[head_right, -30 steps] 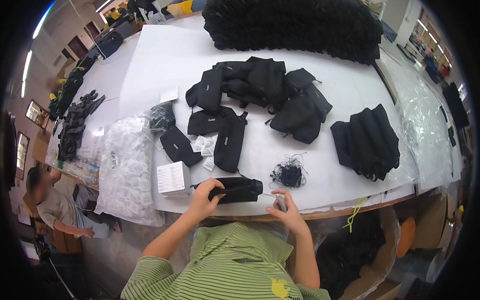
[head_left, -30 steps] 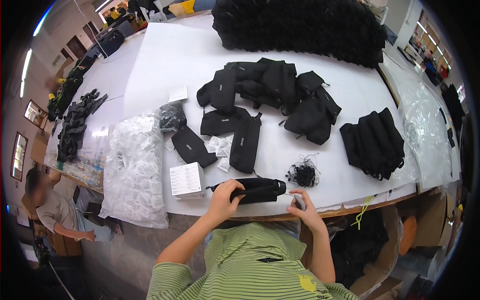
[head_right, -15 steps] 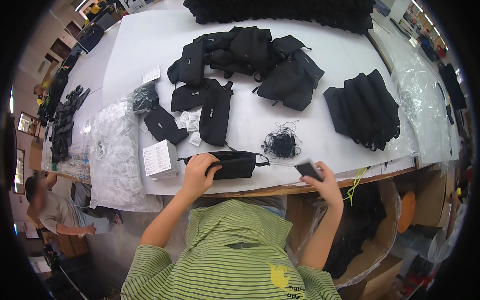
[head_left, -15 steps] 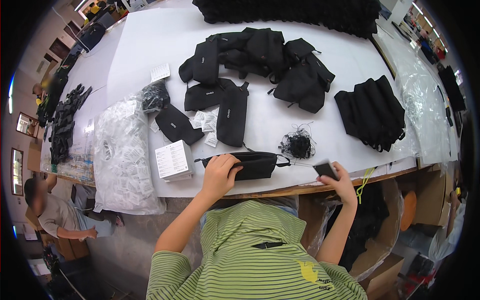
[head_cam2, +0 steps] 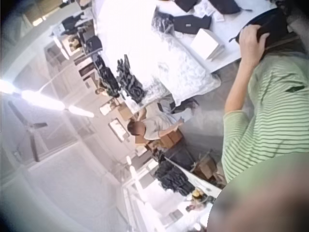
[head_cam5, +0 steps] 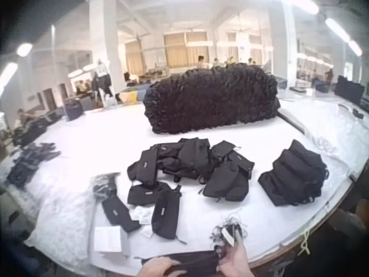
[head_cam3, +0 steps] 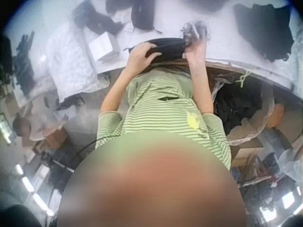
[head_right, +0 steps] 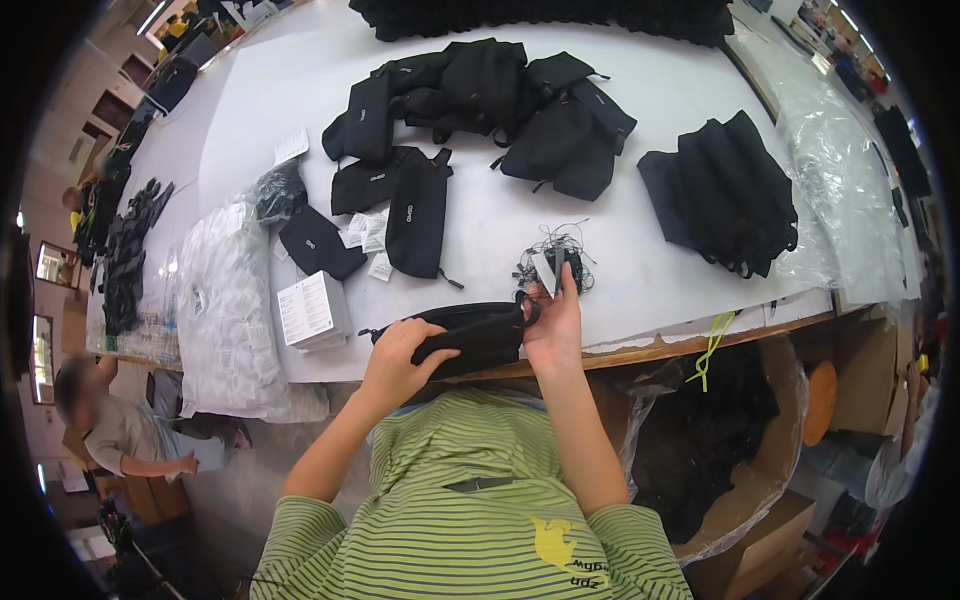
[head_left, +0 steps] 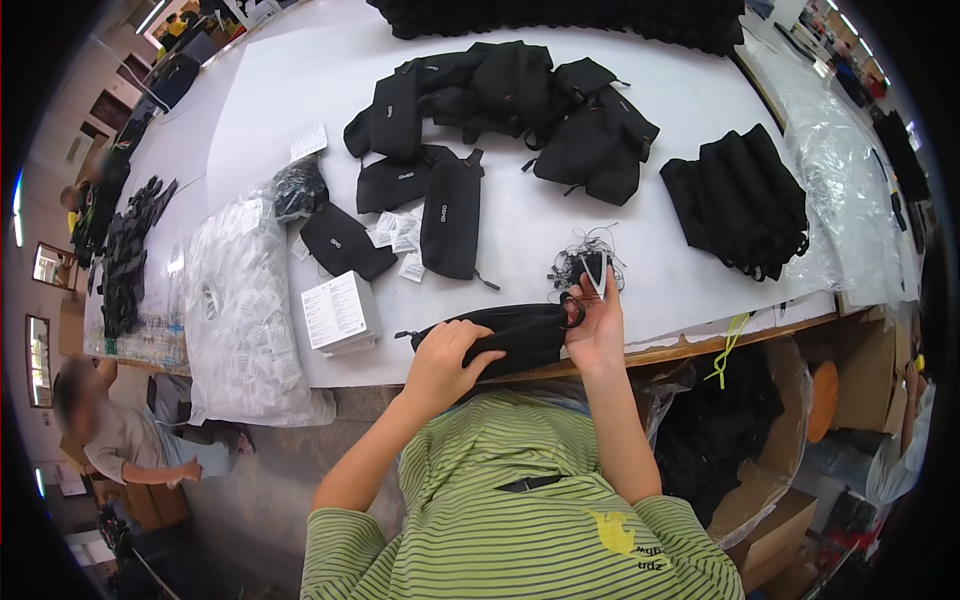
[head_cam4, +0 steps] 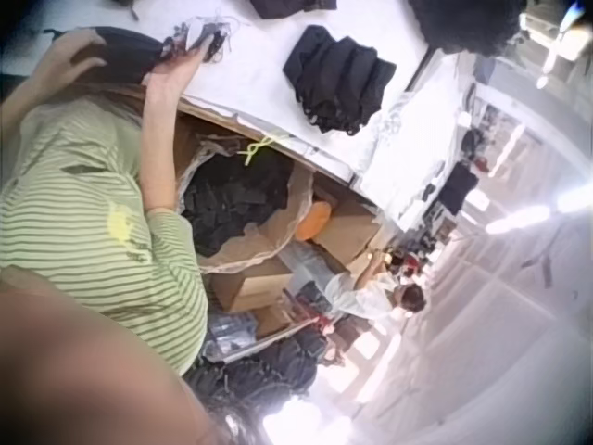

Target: The person is packing and organizing black soft-shell cases (possibly for glasses or electronics), attaching labels, and sorting them into bins.

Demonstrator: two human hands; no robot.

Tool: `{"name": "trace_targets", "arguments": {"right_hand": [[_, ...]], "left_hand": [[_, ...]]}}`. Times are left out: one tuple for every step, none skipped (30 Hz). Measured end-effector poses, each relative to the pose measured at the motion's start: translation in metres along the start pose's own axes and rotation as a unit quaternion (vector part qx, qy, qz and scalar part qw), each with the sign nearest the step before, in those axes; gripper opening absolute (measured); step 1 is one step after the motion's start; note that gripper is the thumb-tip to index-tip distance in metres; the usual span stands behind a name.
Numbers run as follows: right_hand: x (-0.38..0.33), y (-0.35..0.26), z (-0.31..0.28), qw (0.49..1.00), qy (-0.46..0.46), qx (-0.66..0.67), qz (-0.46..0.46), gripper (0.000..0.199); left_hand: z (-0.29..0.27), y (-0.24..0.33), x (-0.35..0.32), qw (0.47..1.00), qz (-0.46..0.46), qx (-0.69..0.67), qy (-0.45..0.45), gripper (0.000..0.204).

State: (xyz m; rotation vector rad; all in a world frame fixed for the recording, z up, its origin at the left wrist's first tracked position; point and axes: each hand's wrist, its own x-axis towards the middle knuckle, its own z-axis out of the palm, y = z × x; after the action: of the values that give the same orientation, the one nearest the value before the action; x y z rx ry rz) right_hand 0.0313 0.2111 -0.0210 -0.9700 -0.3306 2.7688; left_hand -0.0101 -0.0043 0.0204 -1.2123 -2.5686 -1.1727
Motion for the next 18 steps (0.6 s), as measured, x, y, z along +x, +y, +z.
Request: {"name": "trace_targets", "arguments": {"right_hand": [[-0.008, 0.003, 0.017, 0.995, 0.027, -0.075, -0.065, 0.037], [-0.011, 0.005, 0.026, 0.979, 0.054, -0.15, -0.128, 0.038], [-0.003, 0.006, 0.018, 0.969, 0.037, -0.183, -0.16, 0.04], [-0.002, 0.003, 0.013, 0.97, 0.036, -0.184, -0.156, 0.04], [-0.002, 0.0, 0.008, 0.977, 0.018, -0.187, -0.102, 0.04], [-0.002, 0.0, 0.006, 0.981, 0.001, -0.189, -0.049, 0.041], [-0.01, 0.007, 0.02, 0.981, 0.053, -0.179, -0.049, 0.041], [-0.008, 0.009, 0.013, 0.981, 0.054, -0.177, -0.048, 0.041], [-0.004, 0.009, 0.0, 0.983, -0.046, -0.177, 0.0, 0.041], [-0.007, 0.011, 0.001, 0.973, -0.142, -0.174, 0.051, 0.042], [-0.01, 0.016, 0.005, 0.977, -0.059, -0.193, 0.062, 0.044], [-0.011, 0.019, 0.009, 0.978, -0.054, -0.192, 0.063, 0.044], [-0.013, 0.02, 0.013, 0.973, -0.007, -0.232, 0.008, 0.043], [-0.016, 0.022, 0.019, 0.961, 0.04, -0.27, -0.048, 0.042], [-0.021, 0.021, 0.026, 0.965, 0.053, -0.234, -0.103, 0.039], [-0.019, 0.017, 0.026, 0.965, 0.056, -0.235, -0.103, 0.039], [-0.018, 0.009, 0.024, 0.952, 0.028, -0.259, -0.16, 0.037], [-0.017, 0.002, 0.022, 0.935, -0.001, -0.283, -0.215, 0.037]], "left_hand": [[-0.004, 0.004, -0.003, 0.999, -0.021, -0.019, -0.016, 0.026], [-0.008, 0.007, -0.007, 0.998, -0.041, -0.038, -0.032, 0.027], [-0.013, 0.011, -0.01, 0.994, -0.073, -0.063, -0.053, 0.028], [-0.018, 0.015, -0.013, 0.994, -0.076, -0.06, -0.052, 0.028], [-0.022, 0.019, -0.016, 0.991, -0.087, -0.079, -0.057, 0.028], [-0.026, 0.022, -0.019, 0.989, -0.097, -0.097, -0.061, 0.028], [-0.029, 0.026, -0.022, 0.985, -0.108, -0.119, -0.061, 0.029], [-0.032, 0.029, -0.024, 0.985, -0.109, -0.118, -0.062, 0.029], [-0.035, 0.031, -0.026, 0.979, -0.129, -0.139, -0.081, 0.029], [-0.037, 0.032, -0.028, 0.97, -0.153, -0.16, -0.101, 0.031], [-0.037, 0.031, -0.029, 0.969, -0.156, -0.162, -0.104, 0.031], [-0.036, 0.03, -0.031, 0.966, -0.158, -0.169, -0.112, 0.03], [-0.035, 0.03, -0.033, 0.964, -0.159, -0.175, -0.118, 0.03], [-0.036, 0.03, -0.035, 0.964, -0.159, -0.178, -0.12, 0.03], [-0.037, 0.029, -0.035, 0.96, -0.167, -0.177, -0.138, 0.03], [-0.038, 0.029, -0.035, 0.956, -0.175, -0.176, -0.154, 0.031], [-0.038, 0.028, -0.036, 0.956, -0.175, -0.179, -0.155, 0.031], [-0.037, 0.027, -0.037, 0.956, -0.175, -0.156, -0.177, 0.03]]}}
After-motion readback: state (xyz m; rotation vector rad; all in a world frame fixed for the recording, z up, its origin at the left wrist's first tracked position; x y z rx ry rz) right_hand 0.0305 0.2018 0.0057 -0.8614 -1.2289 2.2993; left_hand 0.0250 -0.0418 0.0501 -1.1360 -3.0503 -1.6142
